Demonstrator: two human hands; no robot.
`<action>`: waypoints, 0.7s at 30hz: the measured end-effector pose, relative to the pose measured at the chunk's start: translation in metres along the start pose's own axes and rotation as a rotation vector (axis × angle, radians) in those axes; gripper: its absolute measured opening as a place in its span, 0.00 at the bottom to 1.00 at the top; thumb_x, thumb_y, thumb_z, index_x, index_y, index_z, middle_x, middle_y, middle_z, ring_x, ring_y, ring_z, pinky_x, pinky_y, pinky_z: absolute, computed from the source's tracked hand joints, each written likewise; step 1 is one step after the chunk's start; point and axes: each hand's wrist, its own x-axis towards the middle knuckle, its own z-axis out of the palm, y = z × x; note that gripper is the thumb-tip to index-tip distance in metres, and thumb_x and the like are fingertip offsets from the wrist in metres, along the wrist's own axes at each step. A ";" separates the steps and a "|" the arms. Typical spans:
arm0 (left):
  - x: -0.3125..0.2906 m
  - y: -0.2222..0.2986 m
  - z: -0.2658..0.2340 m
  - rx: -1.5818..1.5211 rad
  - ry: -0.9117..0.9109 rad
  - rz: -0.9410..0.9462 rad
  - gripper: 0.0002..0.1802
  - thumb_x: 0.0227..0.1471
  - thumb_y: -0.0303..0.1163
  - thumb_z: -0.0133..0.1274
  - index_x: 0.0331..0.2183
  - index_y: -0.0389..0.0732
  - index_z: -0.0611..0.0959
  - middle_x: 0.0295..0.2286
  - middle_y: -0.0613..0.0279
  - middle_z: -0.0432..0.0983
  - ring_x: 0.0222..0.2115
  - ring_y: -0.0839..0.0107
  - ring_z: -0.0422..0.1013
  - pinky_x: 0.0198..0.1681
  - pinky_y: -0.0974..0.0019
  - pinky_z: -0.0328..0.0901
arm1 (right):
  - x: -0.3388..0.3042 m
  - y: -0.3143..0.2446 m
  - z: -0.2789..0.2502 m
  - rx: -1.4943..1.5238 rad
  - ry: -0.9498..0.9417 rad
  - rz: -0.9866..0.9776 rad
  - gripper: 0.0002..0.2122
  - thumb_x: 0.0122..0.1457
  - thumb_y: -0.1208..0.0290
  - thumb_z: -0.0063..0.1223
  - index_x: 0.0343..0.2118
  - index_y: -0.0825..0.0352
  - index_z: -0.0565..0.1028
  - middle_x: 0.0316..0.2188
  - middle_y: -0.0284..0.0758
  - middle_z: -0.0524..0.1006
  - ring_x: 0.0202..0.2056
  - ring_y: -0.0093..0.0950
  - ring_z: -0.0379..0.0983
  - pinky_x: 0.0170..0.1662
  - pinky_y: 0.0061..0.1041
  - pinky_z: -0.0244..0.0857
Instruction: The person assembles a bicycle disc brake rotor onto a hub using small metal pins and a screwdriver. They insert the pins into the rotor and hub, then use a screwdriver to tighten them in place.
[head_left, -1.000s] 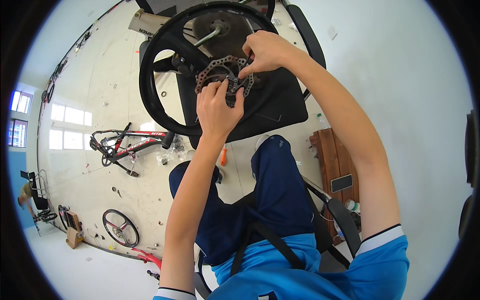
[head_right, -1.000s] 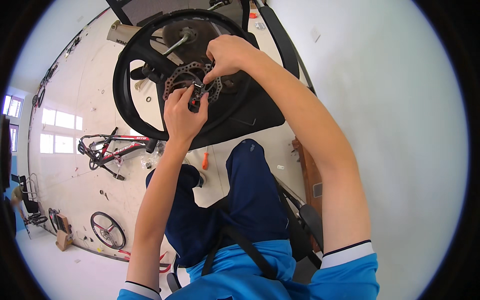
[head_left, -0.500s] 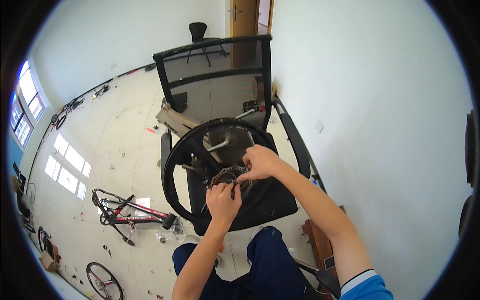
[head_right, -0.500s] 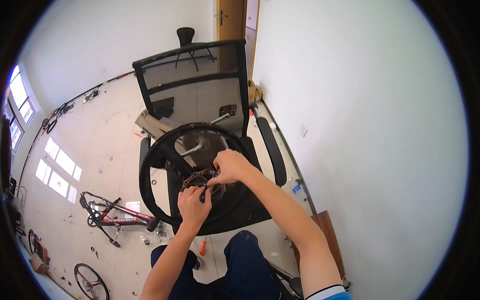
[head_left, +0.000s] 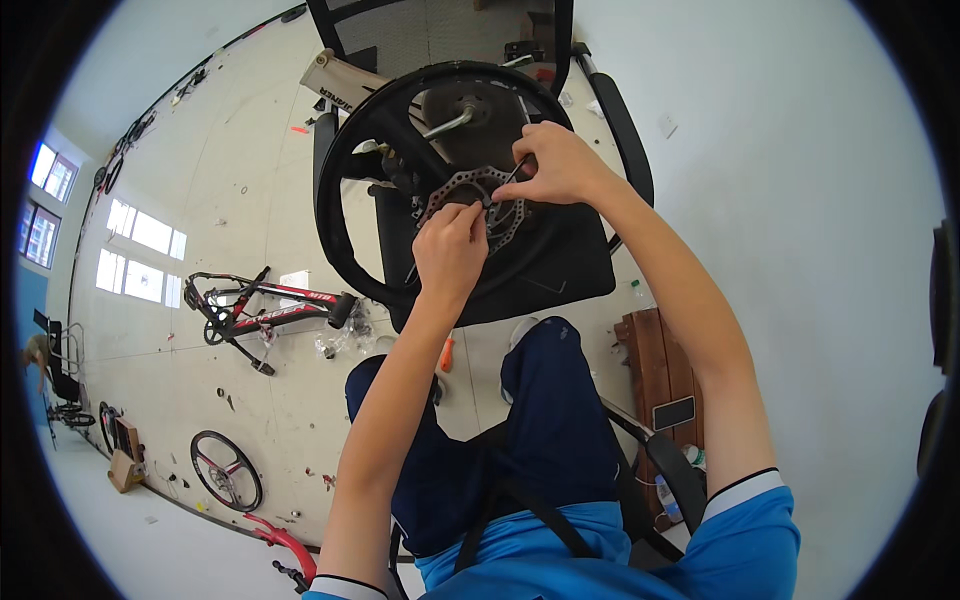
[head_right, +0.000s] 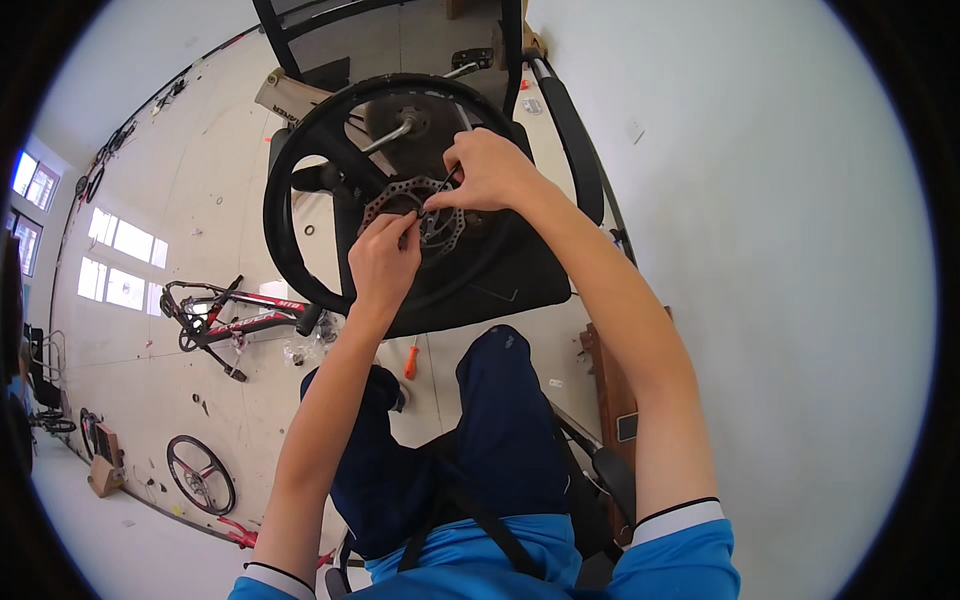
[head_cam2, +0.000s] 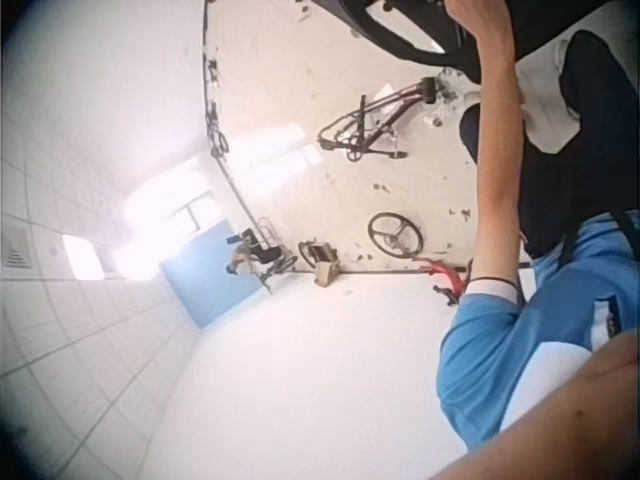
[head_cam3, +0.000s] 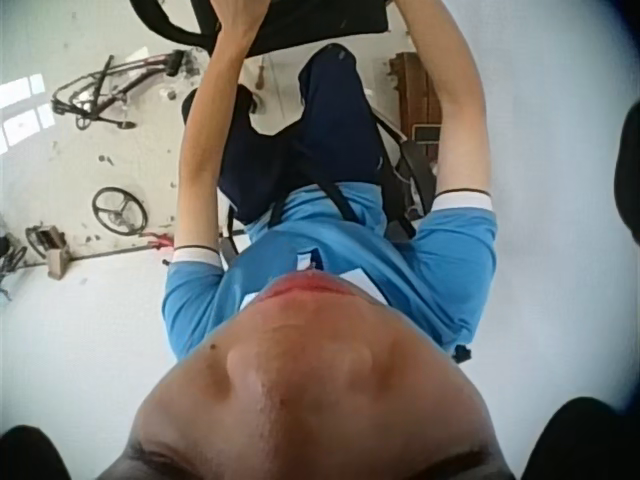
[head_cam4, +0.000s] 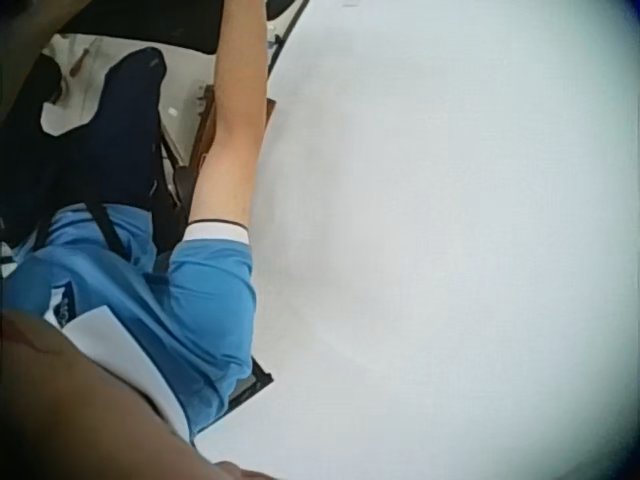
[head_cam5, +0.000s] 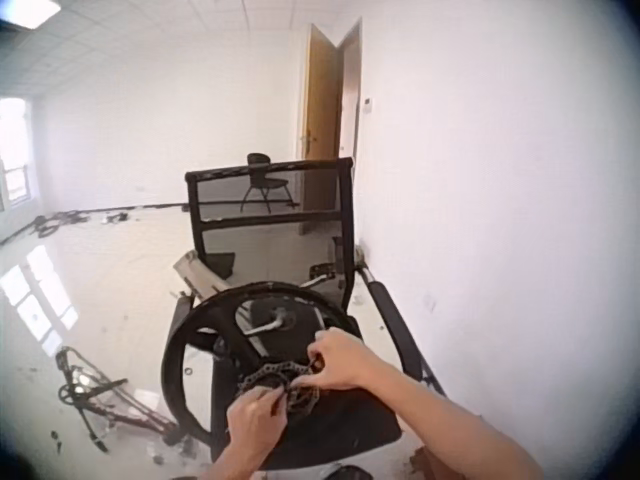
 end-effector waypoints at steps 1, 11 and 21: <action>-0.001 0.000 0.001 -0.002 0.008 0.011 0.06 0.49 0.26 0.64 0.32 0.39 0.89 0.28 0.62 0.80 0.24 0.62 0.76 0.28 0.65 0.70 | -0.003 0.003 0.004 0.017 0.018 0.003 0.27 0.41 0.41 0.70 0.20 0.66 0.78 0.26 0.36 0.74 0.36 0.38 0.73 0.40 0.34 0.69; -0.005 -0.001 0.007 -0.011 -0.005 -0.010 0.06 0.48 0.25 0.63 0.32 0.39 0.88 0.23 0.63 0.75 0.24 0.63 0.74 0.29 0.63 0.68 | -0.011 0.011 0.011 0.076 0.074 -0.008 0.27 0.41 0.42 0.71 0.19 0.66 0.75 0.25 0.34 0.72 0.37 0.35 0.70 0.41 0.32 0.68; -0.020 -0.002 0.004 -0.020 -0.099 0.074 0.19 0.46 0.20 0.57 0.44 0.35 0.86 0.19 0.64 0.70 0.20 0.66 0.66 0.31 0.66 0.60 | -0.015 0.016 0.020 0.123 0.115 -0.022 0.26 0.41 0.44 0.73 0.19 0.65 0.75 0.24 0.33 0.71 0.36 0.35 0.70 0.41 0.32 0.67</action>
